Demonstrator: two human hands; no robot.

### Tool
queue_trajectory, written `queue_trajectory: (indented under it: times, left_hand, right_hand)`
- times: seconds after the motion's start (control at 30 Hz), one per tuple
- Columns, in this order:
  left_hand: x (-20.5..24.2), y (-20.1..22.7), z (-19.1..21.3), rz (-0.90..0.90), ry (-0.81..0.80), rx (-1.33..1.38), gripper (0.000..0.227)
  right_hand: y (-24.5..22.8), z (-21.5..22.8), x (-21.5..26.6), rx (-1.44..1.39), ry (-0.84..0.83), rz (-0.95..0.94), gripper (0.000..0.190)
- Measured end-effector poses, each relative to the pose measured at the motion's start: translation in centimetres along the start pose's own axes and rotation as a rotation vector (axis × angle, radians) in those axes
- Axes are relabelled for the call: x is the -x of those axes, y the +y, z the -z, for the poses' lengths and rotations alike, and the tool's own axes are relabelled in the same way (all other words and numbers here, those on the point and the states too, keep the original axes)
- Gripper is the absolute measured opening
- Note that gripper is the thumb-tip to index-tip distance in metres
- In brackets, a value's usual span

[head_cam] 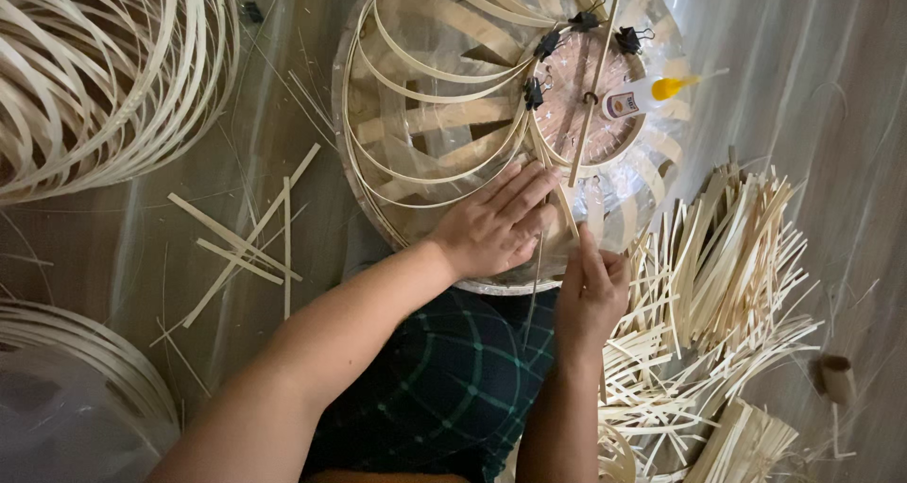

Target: The person assembles a bamboo lamp by applying adhesive to the wooden frame and attaching thin bamboo strips, securing them with binder clips.

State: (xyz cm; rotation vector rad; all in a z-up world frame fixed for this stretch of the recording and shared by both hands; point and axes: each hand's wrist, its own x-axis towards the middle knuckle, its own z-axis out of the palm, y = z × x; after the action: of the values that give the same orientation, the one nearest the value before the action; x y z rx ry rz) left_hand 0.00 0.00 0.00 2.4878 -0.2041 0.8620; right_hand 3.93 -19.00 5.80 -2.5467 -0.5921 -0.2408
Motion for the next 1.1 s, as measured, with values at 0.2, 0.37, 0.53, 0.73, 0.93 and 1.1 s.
queue_trajectory:
  times: [0.2, 0.37, 0.53, 0.73, 0.93, 1.1]
  left_hand:
    - [-0.3, 0.0, 0.4, 0.004, -0.019, 0.024, 0.039]
    - [-0.4, 0.1, 0.7, -0.02, 0.016, -0.022, 0.041]
    - [-0.3, 0.1, 0.5, -0.008, 0.014, 0.003, 0.04]
    - [-1.8, 0.2, 1.4, -0.031, 0.035, 0.017, 0.039]
    - [-0.8, 0.0, 0.6, -0.04, 0.007, 0.002, 0.037]
    - [-0.9, -0.2, 0.1, -0.057, 0.043, -0.005, 0.045]
  right_hand:
    - [-0.5, 0.3, -0.2, -0.009, 0.011, 0.039, 0.034]
    - [-0.5, 0.4, -0.4, 0.031, 0.015, 0.067, 0.032]
    - [0.3, 0.4, -0.5, 0.054, -0.007, 0.09, 0.033]
    - [0.2, 1.8, -4.1, -0.044, -0.001, 0.075, 0.038]
    - [-0.3, 0.4, -10.2, -0.15, 0.059, 0.095, 0.057]
    - [-1.2, -2.5, -14.9, -0.161, 0.103, 0.091, 0.074]
